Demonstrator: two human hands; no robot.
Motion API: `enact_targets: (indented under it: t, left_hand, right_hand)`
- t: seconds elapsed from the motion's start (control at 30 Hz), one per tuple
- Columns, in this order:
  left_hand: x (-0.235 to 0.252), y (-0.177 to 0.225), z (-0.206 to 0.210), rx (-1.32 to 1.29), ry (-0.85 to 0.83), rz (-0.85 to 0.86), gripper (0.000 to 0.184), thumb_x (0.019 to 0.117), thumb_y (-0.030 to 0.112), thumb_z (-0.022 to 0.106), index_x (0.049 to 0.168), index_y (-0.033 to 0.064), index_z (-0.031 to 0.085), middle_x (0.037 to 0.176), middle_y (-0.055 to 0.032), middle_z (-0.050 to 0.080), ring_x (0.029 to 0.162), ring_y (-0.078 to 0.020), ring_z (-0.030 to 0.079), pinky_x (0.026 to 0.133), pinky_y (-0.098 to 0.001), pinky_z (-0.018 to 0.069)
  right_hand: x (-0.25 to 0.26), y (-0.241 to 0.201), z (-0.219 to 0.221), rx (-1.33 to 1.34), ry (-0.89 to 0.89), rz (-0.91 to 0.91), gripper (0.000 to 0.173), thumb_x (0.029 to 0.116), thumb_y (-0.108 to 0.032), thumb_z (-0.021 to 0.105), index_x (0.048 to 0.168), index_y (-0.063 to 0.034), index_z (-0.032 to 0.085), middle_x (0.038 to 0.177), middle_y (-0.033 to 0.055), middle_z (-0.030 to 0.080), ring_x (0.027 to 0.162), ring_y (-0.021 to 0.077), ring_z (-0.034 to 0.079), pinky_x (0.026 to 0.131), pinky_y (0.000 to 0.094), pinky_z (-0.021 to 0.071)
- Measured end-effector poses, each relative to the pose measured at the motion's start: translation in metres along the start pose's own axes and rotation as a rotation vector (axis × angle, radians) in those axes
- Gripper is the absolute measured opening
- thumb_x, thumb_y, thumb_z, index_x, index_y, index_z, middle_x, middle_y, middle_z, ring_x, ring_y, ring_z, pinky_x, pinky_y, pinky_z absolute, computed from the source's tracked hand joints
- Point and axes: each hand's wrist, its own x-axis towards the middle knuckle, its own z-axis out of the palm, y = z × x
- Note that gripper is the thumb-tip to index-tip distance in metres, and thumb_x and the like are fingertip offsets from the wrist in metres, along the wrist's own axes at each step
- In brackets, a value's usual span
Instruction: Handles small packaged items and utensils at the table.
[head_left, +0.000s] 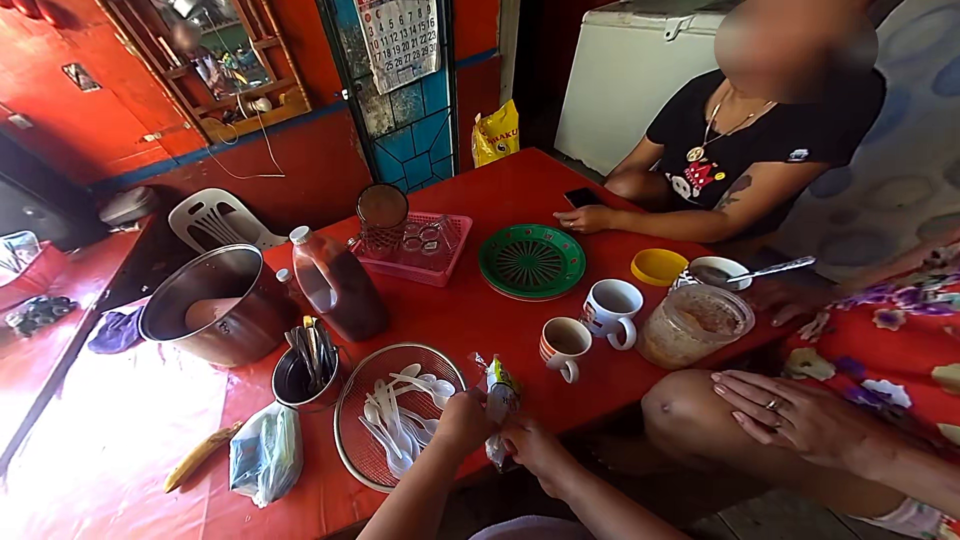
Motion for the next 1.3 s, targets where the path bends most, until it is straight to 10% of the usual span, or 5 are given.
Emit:
enact_targets:
  t: [0.43,0.67,1.1,1.3]
  left_hand:
    - [0.009,0.027,0.002,0.162,-0.025,-0.035,0.045,0.0887,0.017,0.076,0.128,0.0002,0.061,0.113,-0.0207,0.069,0.107,-0.0348,0.067,0.097,-0.0542,0.0523]
    - [-0.001,0.020,-0.002,0.120,-0.107,0.081,0.084,0.0788,0.009,0.084,0.152,0.0064,0.043,0.135,-0.0213,0.062,0.121,-0.0345,0.063,0.105,-0.0529,0.0493]
    - [-0.001,0.014,0.014,0.049,-0.012,-0.019,0.061,0.0860,0.006,0.073,0.143,0.0061,0.052,0.112,-0.0202,0.070,0.104,-0.0333,0.068,0.095,-0.0519,0.0534]
    - [0.007,0.023,0.025,0.211,-0.006,-0.074,0.058,0.0838,0.008,0.074,0.137,0.0052,0.050,0.121,-0.0203,0.067,0.116,-0.0360,0.066,0.098,-0.0545,0.0530]
  right_hand:
    - [-0.005,0.001,-0.009,0.212,0.059,0.143,0.021,0.1036,-0.012,0.050,0.085,-0.0065,0.059,0.086,0.0060,0.053,0.085,0.0206,0.057,0.082,0.0448,0.0532]
    - [-0.002,0.002,-0.013,0.224,0.110,0.161,0.023,0.1060,-0.016,0.050,0.091,-0.0042,0.063,0.079,0.0039,0.056,0.077,0.0170,0.059,0.077,0.0384,0.0541]
    - [0.000,0.001,-0.010,0.251,0.042,0.250,0.017,0.1036,-0.011,0.049,0.094,-0.0043,0.061,0.085,0.0065,0.057,0.085,0.0195,0.061,0.083,0.0416,0.0538]
    - [0.000,0.003,-0.009,0.260,0.061,0.264,0.017,0.1037,-0.010,0.049,0.093,-0.0042,0.060,0.082,0.0060,0.057,0.080,0.0186,0.060,0.079,0.0386,0.0547]
